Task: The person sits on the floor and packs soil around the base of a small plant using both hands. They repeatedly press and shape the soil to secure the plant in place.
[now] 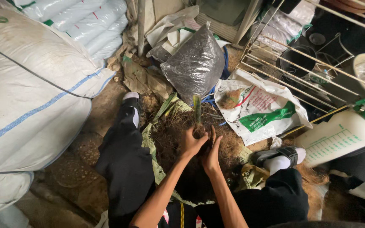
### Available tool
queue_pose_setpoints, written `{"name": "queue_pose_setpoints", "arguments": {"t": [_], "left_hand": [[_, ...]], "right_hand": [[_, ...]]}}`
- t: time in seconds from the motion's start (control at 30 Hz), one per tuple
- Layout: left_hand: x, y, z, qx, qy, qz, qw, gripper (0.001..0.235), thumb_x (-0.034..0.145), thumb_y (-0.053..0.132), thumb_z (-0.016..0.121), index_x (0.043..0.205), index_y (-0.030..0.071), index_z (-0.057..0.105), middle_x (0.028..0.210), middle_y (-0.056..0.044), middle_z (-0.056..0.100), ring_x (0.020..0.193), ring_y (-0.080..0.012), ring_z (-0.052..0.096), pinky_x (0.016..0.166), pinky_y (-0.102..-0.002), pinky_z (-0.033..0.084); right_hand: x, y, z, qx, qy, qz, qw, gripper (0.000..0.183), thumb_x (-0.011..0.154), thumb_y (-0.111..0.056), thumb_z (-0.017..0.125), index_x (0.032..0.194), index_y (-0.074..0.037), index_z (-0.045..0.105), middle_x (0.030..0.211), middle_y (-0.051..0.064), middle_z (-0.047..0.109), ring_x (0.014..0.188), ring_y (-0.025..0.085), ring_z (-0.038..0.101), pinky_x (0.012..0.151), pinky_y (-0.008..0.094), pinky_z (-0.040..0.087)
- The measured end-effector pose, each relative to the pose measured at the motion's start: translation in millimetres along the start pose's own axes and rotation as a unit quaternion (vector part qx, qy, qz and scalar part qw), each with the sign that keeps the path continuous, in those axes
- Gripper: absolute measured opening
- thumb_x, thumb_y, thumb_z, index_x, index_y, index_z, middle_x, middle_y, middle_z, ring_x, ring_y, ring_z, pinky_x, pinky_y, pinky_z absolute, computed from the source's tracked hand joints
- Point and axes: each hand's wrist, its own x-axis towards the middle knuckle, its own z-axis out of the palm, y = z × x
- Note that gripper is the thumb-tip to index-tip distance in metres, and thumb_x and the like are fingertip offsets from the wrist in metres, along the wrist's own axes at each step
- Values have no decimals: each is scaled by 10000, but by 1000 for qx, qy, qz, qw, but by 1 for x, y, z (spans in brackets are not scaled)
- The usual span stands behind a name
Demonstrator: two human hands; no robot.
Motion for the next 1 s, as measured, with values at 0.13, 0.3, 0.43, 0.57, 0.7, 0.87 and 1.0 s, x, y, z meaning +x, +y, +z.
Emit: {"name": "queue_pose_setpoints", "arguments": {"t": [0.13, 0.3, 0.43, 0.57, 0.7, 0.87, 1.0], "left_hand": [[8, -41, -11, -167, 73, -78, 980, 168, 820, 137, 795, 937, 45, 717, 829, -36, 726, 733, -136, 672, 674, -316, 558], [12, -63, -21, -229, 100, -68, 966, 125, 883, 133, 768, 929, 41, 697, 801, -15, 668, 731, -134, 609, 686, -317, 517], [11, -76, -18, -277, 90, -135, 947, 158, 888, 160, 780, 971, 62, 688, 894, -47, 670, 840, -168, 640, 793, -360, 540], [16, -85, -14, -317, 98, -260, 907, 249, 838, 193, 794, 1058, 134, 693, 1015, -14, 694, 963, -173, 683, 894, -392, 558], [13, -88, -8, -311, 109, -287, 899, 271, 857, 232, 799, 1065, 96, 692, 1018, -33, 668, 998, -215, 660, 947, -423, 518], [8, -76, 0, -266, 60, -382, 883, 326, 883, 287, 820, 1150, 175, 671, 1116, 49, 604, 1095, -153, 599, 1003, -412, 449], [0, -71, -1, -323, 38, -295, 898, 279, 876, 266, 802, 1069, 93, 699, 969, -45, 660, 936, -215, 651, 891, -444, 545]], "right_hand": [[27, 50, -50, -318, 55, 56, 945, 817, 885, -602, 441, 1595, -221, 304, 1590, 211, 397, 1458, 377, 436, 1178, 455, 401], [36, 109, -77, -718, -51, 186, 669, 1275, 707, -682, 840, 1667, -238, 128, 1629, 292, 135, 1505, 499, 167, 1230, 561, 238], [39, 125, -57, -851, -198, 129, 470, 1017, 871, -762, 651, 1612, -316, 117, 1708, 113, 34, 1537, 497, -79, 1153, 803, 55], [58, 130, -25, -669, 81, 312, 669, 1030, 803, -660, 666, 1623, -358, 120, 1759, 42, -162, 1507, 524, -73, 1091, 699, 196], [46, 138, -17, -761, 24, 269, 590, 886, 840, -575, 623, 1575, -275, 228, 1664, 103, 11, 1449, 467, 48, 1089, 643, 215], [33, 134, -29, -724, 8, 249, 644, 748, 827, -392, 628, 1498, -192, 364, 1524, 122, 241, 1341, 393, 253, 1037, 556, 319], [22, 128, -44, -646, 8, 183, 741, 651, 817, -246, 632, 1436, -126, 472, 1412, 137, 424, 1254, 333, 417, 996, 487, 402]]}}
